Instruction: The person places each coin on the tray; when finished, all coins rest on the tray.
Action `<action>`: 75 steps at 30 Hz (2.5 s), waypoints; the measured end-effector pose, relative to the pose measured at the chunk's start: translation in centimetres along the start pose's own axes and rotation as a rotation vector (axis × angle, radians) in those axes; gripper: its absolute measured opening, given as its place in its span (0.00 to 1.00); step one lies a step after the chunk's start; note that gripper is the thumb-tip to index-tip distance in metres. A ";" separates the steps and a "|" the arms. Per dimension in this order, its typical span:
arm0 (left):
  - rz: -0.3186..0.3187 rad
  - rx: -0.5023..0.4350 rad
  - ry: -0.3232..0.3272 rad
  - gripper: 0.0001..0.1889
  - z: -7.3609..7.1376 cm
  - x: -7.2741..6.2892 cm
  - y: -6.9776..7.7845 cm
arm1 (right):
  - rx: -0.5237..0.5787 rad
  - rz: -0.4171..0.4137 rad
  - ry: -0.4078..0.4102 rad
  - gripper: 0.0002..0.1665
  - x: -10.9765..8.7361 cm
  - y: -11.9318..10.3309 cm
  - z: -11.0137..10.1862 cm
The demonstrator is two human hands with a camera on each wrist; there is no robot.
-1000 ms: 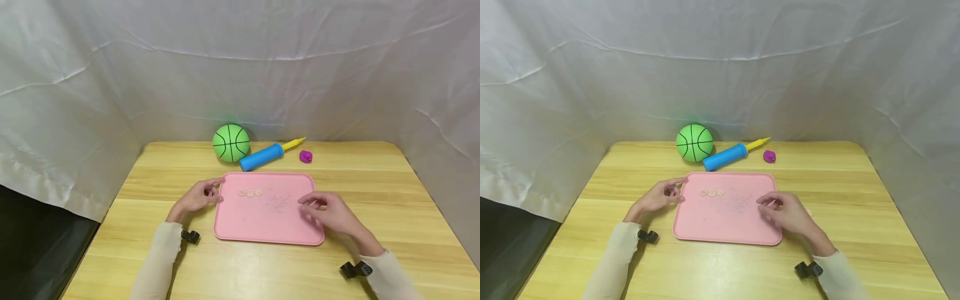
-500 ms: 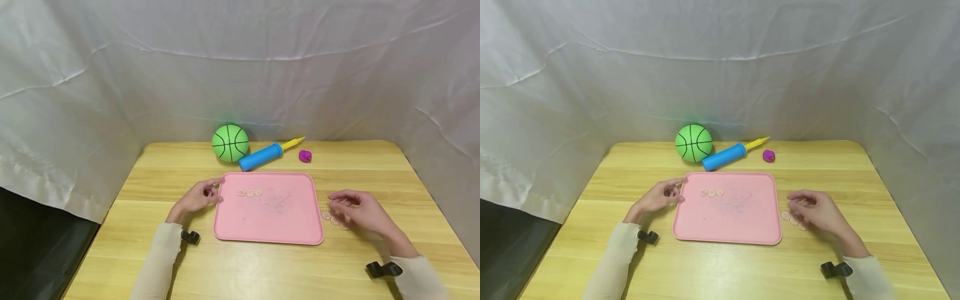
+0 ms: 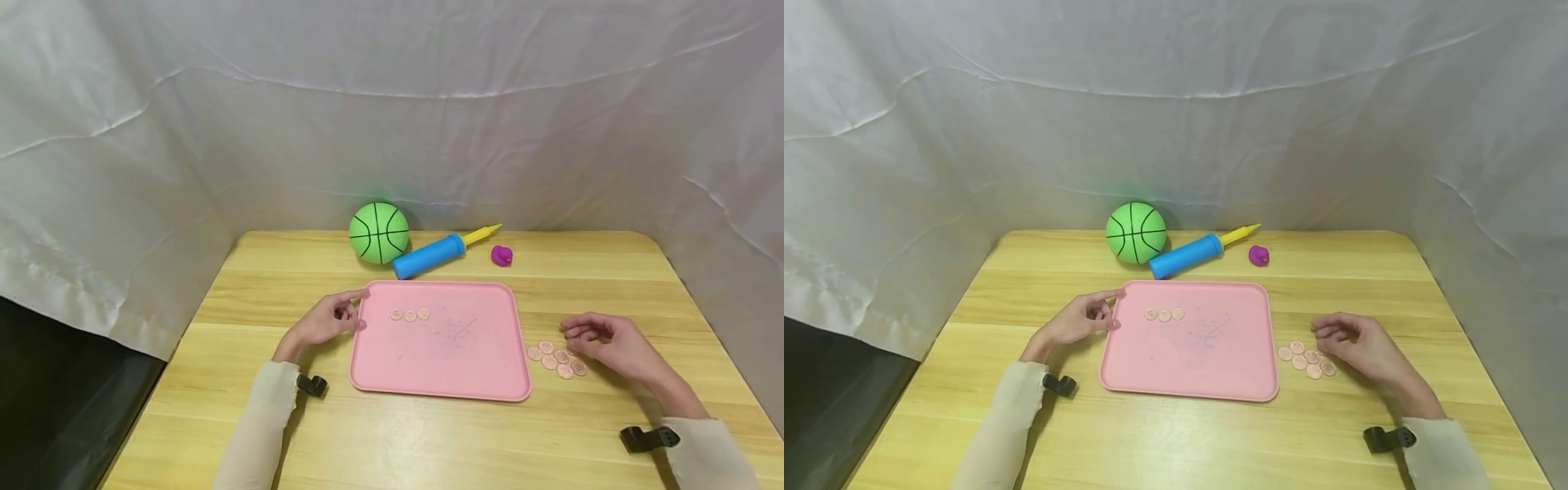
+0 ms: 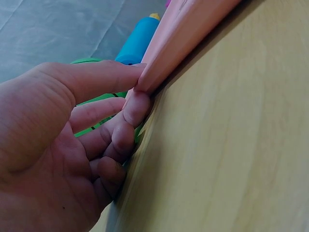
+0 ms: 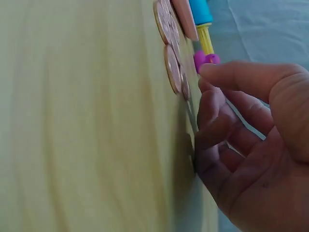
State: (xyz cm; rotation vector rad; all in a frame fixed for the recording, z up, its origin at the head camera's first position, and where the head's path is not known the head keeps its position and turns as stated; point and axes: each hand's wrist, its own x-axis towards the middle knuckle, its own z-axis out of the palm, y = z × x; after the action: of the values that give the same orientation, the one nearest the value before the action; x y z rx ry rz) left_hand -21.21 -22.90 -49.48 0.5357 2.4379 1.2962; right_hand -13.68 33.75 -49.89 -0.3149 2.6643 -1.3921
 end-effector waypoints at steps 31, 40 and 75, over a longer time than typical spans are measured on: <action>0.020 0.019 -0.002 0.38 0.1 0.0 0.0 | -0.394 -0.133 0.003 0.21 0.6 -1.2 1.2; 0.017 0.018 0.000 0.38 0.1 0.0 0.3 | -0.407 -0.147 0.015 0.27 0.7 -1.1 1.6; 0.020 -0.037 -0.042 0.40 -0.1 -0.1 0.2 | -0.372 -0.107 0.037 0.18 0.6 -1.7 1.8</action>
State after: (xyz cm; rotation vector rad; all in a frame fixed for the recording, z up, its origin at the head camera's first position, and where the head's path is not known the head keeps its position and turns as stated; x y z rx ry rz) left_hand -21.10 -22.94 -49.28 0.5736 2.3750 1.3222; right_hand -13.63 31.21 -49.54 -0.4761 2.9681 -0.9230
